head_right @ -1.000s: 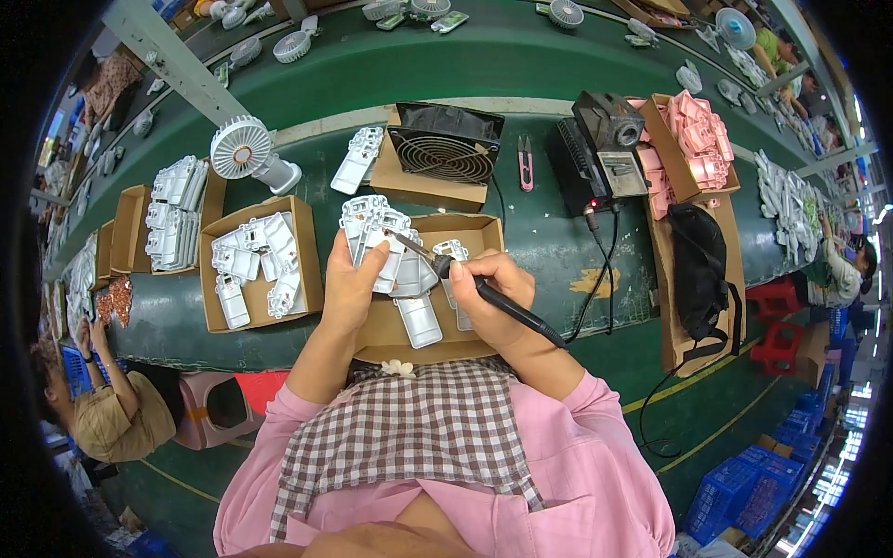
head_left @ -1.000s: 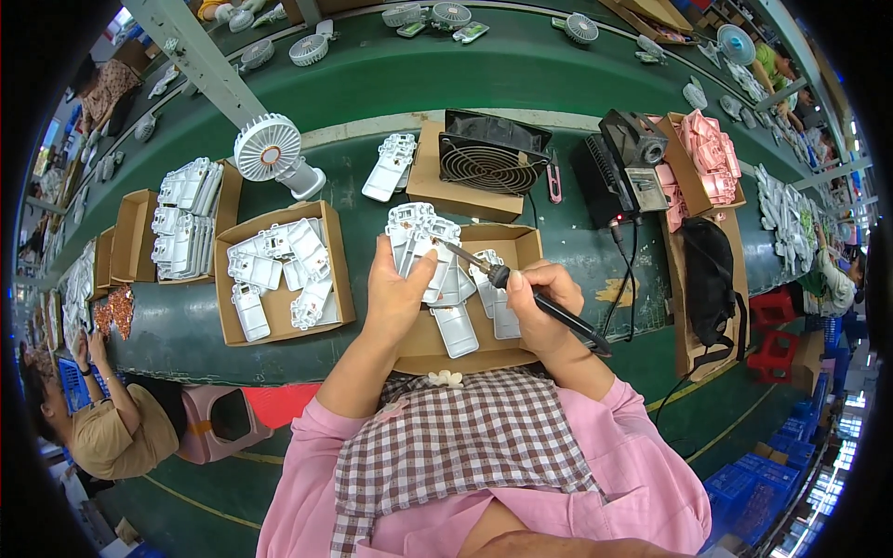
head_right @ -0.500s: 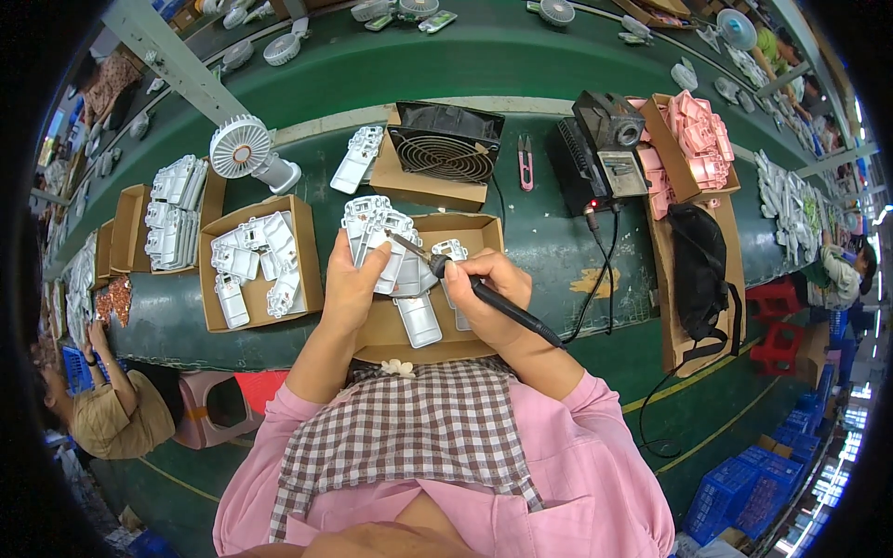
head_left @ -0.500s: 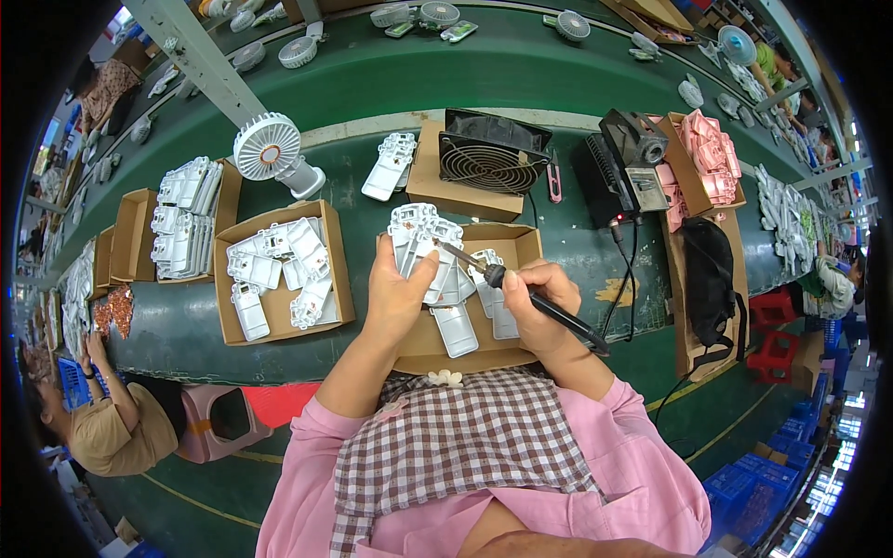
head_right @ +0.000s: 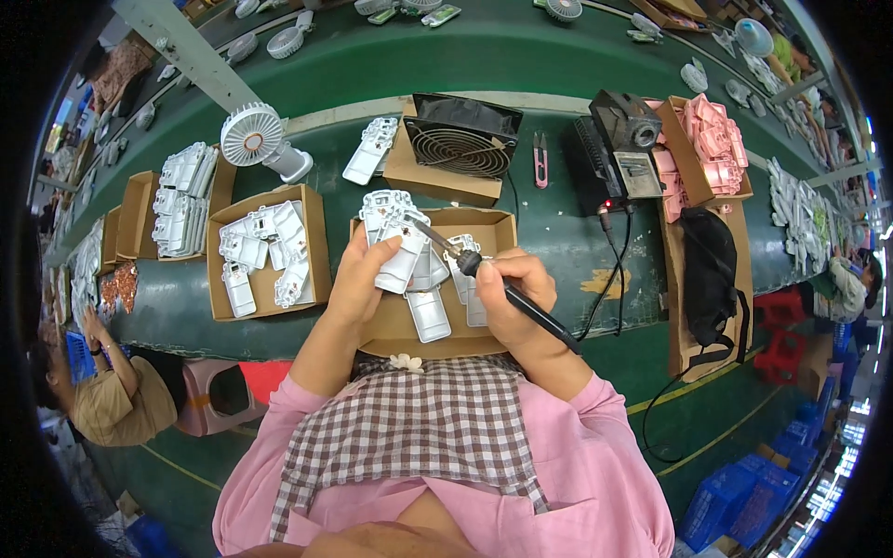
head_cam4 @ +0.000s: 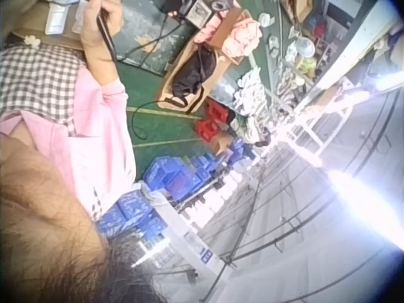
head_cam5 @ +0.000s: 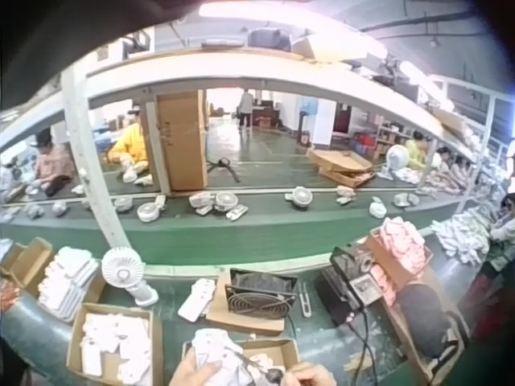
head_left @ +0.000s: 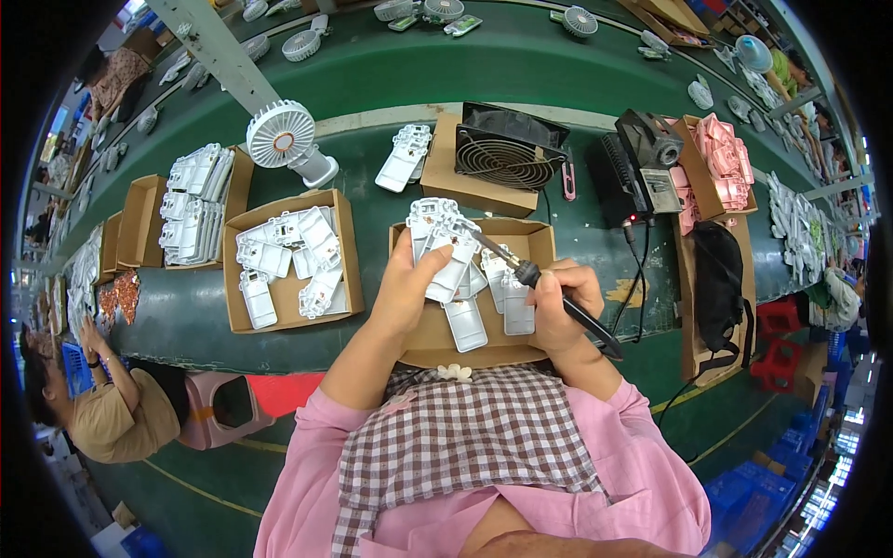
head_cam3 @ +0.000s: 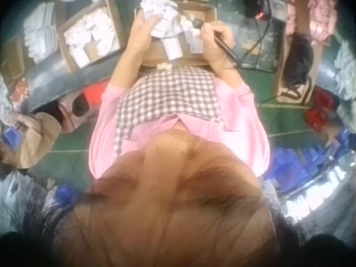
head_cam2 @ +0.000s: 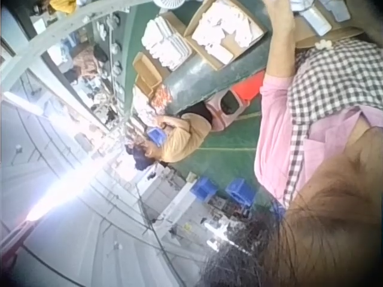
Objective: Soldering wires onto small electronic components on an assembly line workstation.
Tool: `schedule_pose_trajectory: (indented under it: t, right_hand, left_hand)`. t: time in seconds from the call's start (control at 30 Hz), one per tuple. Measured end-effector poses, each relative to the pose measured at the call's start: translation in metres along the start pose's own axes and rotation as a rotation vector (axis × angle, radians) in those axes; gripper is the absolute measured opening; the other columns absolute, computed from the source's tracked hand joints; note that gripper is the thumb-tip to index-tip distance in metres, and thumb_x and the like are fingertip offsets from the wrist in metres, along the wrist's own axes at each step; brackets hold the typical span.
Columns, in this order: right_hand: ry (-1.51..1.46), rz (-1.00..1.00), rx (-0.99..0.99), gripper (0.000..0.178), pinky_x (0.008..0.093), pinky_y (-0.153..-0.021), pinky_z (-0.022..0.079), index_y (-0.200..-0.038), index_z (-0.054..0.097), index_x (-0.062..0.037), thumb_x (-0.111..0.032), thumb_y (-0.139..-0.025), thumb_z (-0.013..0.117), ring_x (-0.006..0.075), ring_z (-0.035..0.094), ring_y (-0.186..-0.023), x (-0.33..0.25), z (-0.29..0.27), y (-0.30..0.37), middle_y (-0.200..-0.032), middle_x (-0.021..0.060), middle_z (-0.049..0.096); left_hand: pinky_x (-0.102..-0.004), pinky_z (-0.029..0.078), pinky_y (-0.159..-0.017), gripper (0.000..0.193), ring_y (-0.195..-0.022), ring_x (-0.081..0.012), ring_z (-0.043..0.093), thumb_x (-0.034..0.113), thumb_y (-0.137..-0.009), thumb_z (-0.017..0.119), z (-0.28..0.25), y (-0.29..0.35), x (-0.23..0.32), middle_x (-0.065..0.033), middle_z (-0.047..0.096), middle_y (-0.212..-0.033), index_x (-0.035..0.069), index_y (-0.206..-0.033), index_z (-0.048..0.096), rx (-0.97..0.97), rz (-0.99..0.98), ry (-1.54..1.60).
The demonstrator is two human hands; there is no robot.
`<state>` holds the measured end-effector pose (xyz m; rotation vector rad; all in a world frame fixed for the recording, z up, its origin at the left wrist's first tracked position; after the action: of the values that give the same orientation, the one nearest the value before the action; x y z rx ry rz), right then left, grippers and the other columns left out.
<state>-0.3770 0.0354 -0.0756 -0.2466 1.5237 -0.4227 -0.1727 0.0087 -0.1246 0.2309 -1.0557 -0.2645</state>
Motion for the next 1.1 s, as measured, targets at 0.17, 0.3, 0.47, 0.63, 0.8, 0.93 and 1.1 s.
schedule_pose_trajectory:
  t: [0.17,0.3,0.47,0.63,0.8,0.93,1.1]
  right_hand:
    - [0.031,-0.059,-0.048,0.015,0.0241,-0.058,0.045,-0.091,0.054,-0.0019,-0.004,-0.087,0.068,0.0104,0.056,-0.065,-0.003,-0.001,0.001,-0.079,0.0097,0.063]
    - [0.028,-0.071,-0.030,0.015,0.0240,-0.058,0.045,-0.091,0.055,-0.0018,-0.004,-0.086,0.069,0.0103,0.056,-0.065,-0.004,0.000,0.000,-0.079,0.0094,0.064]
    - [0.047,-0.043,-0.049,0.015,0.0238,-0.057,0.045,-0.089,0.056,-0.0020,-0.005,-0.086,0.070,0.0102,0.056,-0.064,-0.005,0.003,-0.001,-0.078,0.0090,0.064]
    - [0.067,-0.032,-0.066,0.015,0.0242,-0.055,0.045,-0.088,0.056,-0.0030,-0.005,-0.085,0.071,0.0107,0.056,-0.062,-0.008,0.006,-0.003,-0.076,0.0080,0.064]
    - [0.163,-0.049,-0.114,0.015,0.0241,-0.050,0.044,-0.085,0.056,-0.0038,-0.003,-0.083,0.072,0.0100,0.056,-0.056,-0.011,0.011,-0.008,-0.070,0.0069,0.064]
    - [0.203,-0.064,-0.144,0.015,0.0239,-0.048,0.042,-0.082,0.057,-0.0034,-0.002,-0.082,0.072,0.0099,0.056,-0.053,-0.014,0.017,-0.011,-0.066,0.0067,0.063]
    - [0.215,-0.042,-0.148,0.014,0.0239,-0.047,0.042,-0.080,0.058,-0.0031,-0.002,-0.082,0.072,0.0101,0.057,-0.053,-0.014,0.019,-0.012,-0.066,0.0066,0.063]
  left_hand:
    - [-0.0323,0.056,-0.074,0.039,-0.095,-0.0175,0.064,0.015,-0.094,0.055,0.005,-0.001,-0.002,-0.0094,0.062,-0.112,0.002,-0.129,0.045,-0.064,-0.052,0.168]
    - [-0.0322,0.048,-0.093,0.043,-0.106,-0.0161,0.058,0.011,-0.093,0.057,0.009,0.002,0.004,-0.0090,0.057,-0.117,0.002,-0.131,0.040,-0.025,0.065,0.021]
    - [-0.0296,0.049,-0.088,0.042,-0.101,-0.0138,0.058,0.008,-0.092,0.059,0.007,0.002,0.007,-0.0076,0.057,-0.114,0.003,-0.128,0.040,0.022,0.099,0.044]
    - [-0.0265,0.053,-0.072,0.036,-0.090,-0.0114,0.060,0.006,-0.092,0.056,0.004,0.005,0.010,-0.0062,0.059,-0.108,0.004,-0.125,0.042,0.056,0.145,-0.167]
    - [-0.0255,0.056,-0.063,0.029,-0.082,-0.0098,0.061,0.005,-0.094,0.053,0.002,0.005,0.011,-0.0060,0.059,-0.104,0.002,-0.121,0.045,0.108,0.150,-0.197]
    - [-0.0257,0.056,-0.061,0.027,-0.080,-0.0095,0.061,0.005,-0.094,0.053,0.003,0.005,0.012,-0.0059,0.060,-0.102,0.002,-0.120,0.046,0.116,0.149,-0.208]
    - [-0.0244,0.055,-0.057,0.026,-0.072,-0.0091,0.061,0.005,-0.094,0.054,0.002,0.005,0.012,-0.0053,0.061,-0.097,0.002,-0.119,0.047,0.119,0.166,-0.198]
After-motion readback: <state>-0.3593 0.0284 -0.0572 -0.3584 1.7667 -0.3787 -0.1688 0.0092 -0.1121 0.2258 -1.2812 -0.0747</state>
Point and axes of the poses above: each hand's wrist, its own y-axis away from the middle knuckle, its own z-axis out of the palm, x = y × z, the point moved 6 cm from there along -y, towards the middle knuckle
